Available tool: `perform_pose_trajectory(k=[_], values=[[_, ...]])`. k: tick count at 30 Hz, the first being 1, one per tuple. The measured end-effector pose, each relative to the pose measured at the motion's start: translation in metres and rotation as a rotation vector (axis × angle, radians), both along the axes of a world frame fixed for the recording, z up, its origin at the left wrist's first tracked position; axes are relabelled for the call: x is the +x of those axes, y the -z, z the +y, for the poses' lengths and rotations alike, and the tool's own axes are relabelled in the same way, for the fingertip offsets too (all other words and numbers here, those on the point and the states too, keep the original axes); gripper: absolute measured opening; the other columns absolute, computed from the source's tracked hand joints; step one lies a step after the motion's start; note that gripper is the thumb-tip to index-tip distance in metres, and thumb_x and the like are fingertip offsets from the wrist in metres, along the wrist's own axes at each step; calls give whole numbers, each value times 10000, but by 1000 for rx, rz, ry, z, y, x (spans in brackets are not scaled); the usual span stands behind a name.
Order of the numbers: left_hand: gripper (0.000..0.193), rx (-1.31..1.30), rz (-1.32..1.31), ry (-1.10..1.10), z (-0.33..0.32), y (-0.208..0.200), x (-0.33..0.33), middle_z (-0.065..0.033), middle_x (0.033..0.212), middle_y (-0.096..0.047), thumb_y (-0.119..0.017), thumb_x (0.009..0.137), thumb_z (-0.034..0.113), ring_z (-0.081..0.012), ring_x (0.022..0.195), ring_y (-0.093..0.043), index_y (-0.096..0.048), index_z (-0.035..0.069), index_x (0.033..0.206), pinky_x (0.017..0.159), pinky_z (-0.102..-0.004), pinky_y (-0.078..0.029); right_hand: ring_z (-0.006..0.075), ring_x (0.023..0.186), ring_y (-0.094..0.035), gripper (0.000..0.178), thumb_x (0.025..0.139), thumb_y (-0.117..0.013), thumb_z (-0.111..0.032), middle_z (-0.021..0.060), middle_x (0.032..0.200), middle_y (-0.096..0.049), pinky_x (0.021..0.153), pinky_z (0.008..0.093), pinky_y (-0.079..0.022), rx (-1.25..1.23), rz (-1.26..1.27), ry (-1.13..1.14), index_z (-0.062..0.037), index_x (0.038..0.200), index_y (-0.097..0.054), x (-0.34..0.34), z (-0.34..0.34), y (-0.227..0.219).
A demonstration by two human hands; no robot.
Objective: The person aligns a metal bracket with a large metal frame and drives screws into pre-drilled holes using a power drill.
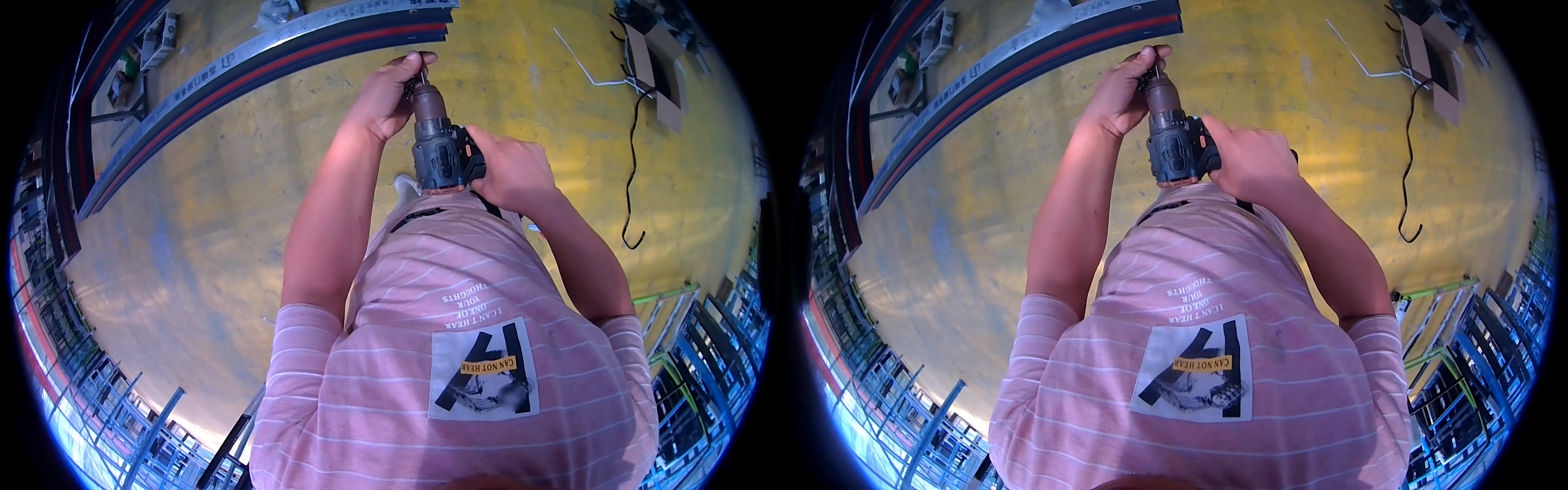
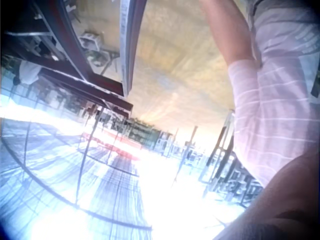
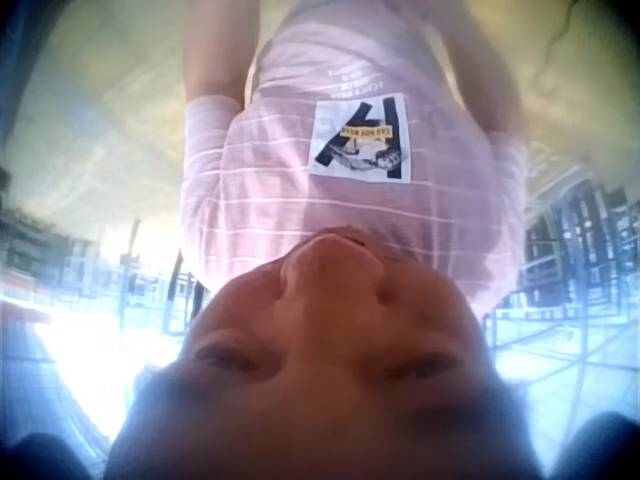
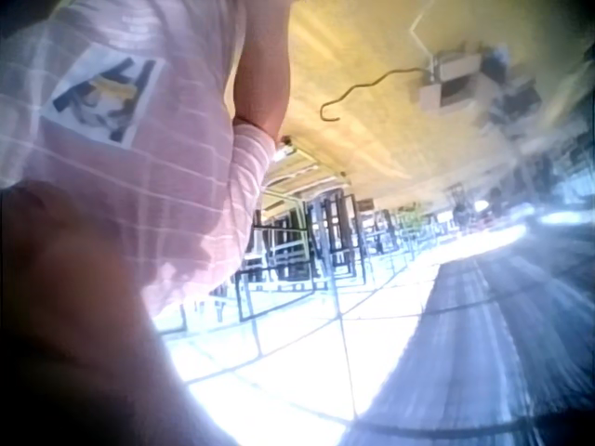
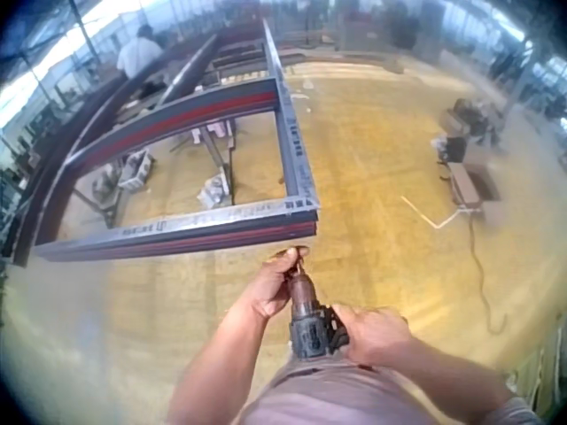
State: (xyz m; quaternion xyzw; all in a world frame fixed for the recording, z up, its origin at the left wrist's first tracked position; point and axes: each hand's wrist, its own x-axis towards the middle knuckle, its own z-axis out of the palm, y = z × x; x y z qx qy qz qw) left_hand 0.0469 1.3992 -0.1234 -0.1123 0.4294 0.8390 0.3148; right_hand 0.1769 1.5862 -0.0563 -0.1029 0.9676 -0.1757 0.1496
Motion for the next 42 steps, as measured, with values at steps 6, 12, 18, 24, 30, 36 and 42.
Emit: perform_pose_trajectory(k=[6,12,18,24,30,36,42], values=[[328,-41,42,-126,7,-5,-9,-33,921,-603,-527,1015,258,-136,761,-540,-646,8,1191,695,-330,-513,355,869,-669,610,669,-752,-165,128,955,-691,711,458,-527,-3,76,9,-120,1240,-544,-26,-3,14],[558,-41,-58,-6,-2,28,7,-108,1065,-669,-372,1038,481,-204,777,-642,-587,10,1249,711,-390,-571,338,835,-676,428,678,-735,-154,122,915,-687,684,450,-530,-13,145,42,-91,1074,-586,-23,-10,25],[813,-76,-117,129,-21,34,67,-126,1130,-663,-238,957,712,-275,1067,-657,-525,37,1307,925,-420,-544,339,878,-673,452,678,-744,-161,116,969,-694,717,449,-530,-28,85,58,-99,1099,-592,-26,-8,26],[843,-228,105,372,-35,26,87,-70,985,-696,-323,865,813,-132,822,-618,-601,78,1172,654,-287,-440,327,795,-686,351,699,-705,-142,123,865,-689,646,455,-528,-66,192,38,-77,1026,-594,-26,-8,29],[677,-323,49,260,-24,11,88,-57,896,-690,-485,897,714,-85,681,-543,-625,84,1104,573,-239,-338,343,831,-679,464,677,-723,-146,125,930,-697,680,454,-531,-78,146,69,-105,1120,-594,-26,-10,29],[526,-308,-36,87,-6,-8,95,-40,806,-660,-528,906,603,-75,596,-528,-609,98,1030,486,-224,-290,343,814,-679,555,671,-716,-141,125,928,-698,652,448,-533,-10,156,14,-125,1203,-561,-27,-4,15],[497,-266,-21,56,-2,-4,96,-15,750,-621,-545,894,596,-74,541,-483,-604,114,996,453,-224,-263,347,788,-679,508,677,-710,-138,137,877,-690,640,455,-530,7,158,2,-101,1162,-561,-27,-4,11]])
